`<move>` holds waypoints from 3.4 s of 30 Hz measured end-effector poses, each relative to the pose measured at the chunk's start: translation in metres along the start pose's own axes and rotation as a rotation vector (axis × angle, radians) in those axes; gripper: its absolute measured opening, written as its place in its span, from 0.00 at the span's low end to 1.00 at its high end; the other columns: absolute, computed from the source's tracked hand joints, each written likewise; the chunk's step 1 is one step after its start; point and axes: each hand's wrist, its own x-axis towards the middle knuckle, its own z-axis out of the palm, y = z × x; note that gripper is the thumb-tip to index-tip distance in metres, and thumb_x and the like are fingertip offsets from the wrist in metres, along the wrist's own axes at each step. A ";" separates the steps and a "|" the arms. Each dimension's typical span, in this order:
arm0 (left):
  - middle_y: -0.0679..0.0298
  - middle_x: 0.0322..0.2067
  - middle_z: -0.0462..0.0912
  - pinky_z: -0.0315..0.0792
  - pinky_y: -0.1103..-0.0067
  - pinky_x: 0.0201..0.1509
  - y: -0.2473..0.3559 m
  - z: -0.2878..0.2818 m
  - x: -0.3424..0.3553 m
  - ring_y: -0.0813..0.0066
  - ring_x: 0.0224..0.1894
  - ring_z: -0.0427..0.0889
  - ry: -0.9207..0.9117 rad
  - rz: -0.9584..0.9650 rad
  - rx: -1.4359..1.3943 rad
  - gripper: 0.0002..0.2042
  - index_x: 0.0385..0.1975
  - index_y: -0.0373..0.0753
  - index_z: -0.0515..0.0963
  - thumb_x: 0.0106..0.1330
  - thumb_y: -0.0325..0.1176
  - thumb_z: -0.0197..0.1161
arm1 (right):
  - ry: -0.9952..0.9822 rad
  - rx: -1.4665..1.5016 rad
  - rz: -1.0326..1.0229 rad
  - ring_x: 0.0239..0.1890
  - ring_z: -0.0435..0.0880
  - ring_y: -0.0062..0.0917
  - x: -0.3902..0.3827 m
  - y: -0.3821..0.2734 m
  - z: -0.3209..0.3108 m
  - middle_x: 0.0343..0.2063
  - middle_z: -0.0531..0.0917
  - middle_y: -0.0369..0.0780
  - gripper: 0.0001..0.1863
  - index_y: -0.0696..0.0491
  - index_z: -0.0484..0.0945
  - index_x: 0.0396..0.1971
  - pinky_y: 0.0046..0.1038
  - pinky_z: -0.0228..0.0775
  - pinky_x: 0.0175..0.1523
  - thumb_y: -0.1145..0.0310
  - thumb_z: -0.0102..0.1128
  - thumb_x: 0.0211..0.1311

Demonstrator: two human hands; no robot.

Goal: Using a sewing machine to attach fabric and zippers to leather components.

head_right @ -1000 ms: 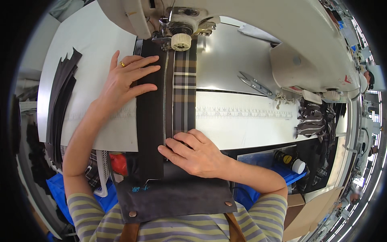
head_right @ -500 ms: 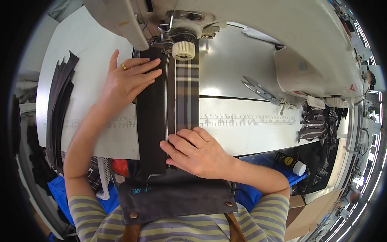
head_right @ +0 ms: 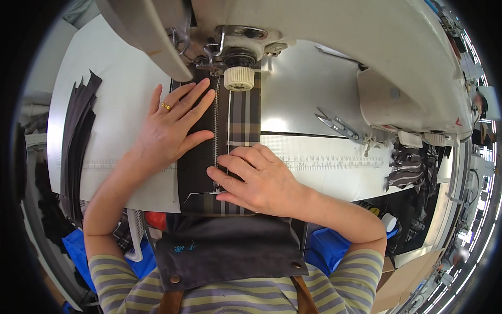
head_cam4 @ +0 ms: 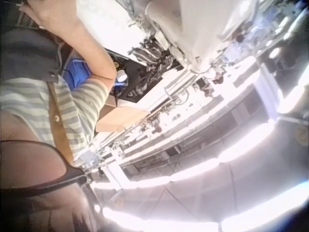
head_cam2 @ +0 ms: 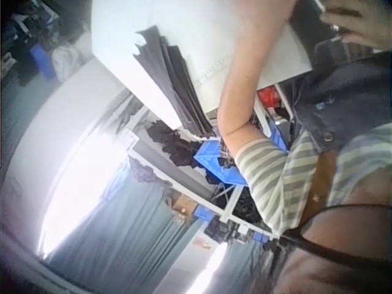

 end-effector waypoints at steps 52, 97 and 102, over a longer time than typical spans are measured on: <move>0.65 0.38 0.82 0.75 0.73 0.43 -0.039 0.016 0.035 0.64 0.39 0.78 0.240 -0.045 -0.489 0.08 0.38 0.39 0.84 0.59 0.27 0.65 | 0.327 0.750 0.842 0.27 0.77 0.16 0.042 0.061 -0.026 0.29 0.82 0.34 0.11 0.56 0.82 0.41 0.19 0.69 0.31 0.69 0.64 0.61; 0.61 0.38 0.83 0.76 0.72 0.45 -0.035 0.010 0.035 0.61 0.41 0.80 0.205 -0.072 -0.551 0.08 0.36 0.36 0.83 0.57 0.27 0.66 | 0.360 -0.413 -0.070 0.21 0.76 0.32 0.077 0.083 0.015 0.20 0.77 0.35 0.08 0.50 0.75 0.27 0.31 0.69 0.31 0.67 0.64 0.50; 0.61 0.35 0.83 0.75 0.72 0.43 -0.032 0.015 0.039 0.61 0.39 0.80 0.249 -0.074 -0.512 0.07 0.34 0.35 0.82 0.56 0.27 0.67 | 0.436 -0.430 -0.050 0.23 0.79 0.31 0.075 0.092 0.021 0.21 0.78 0.35 0.09 0.49 0.76 0.30 0.31 0.68 0.26 0.66 0.65 0.49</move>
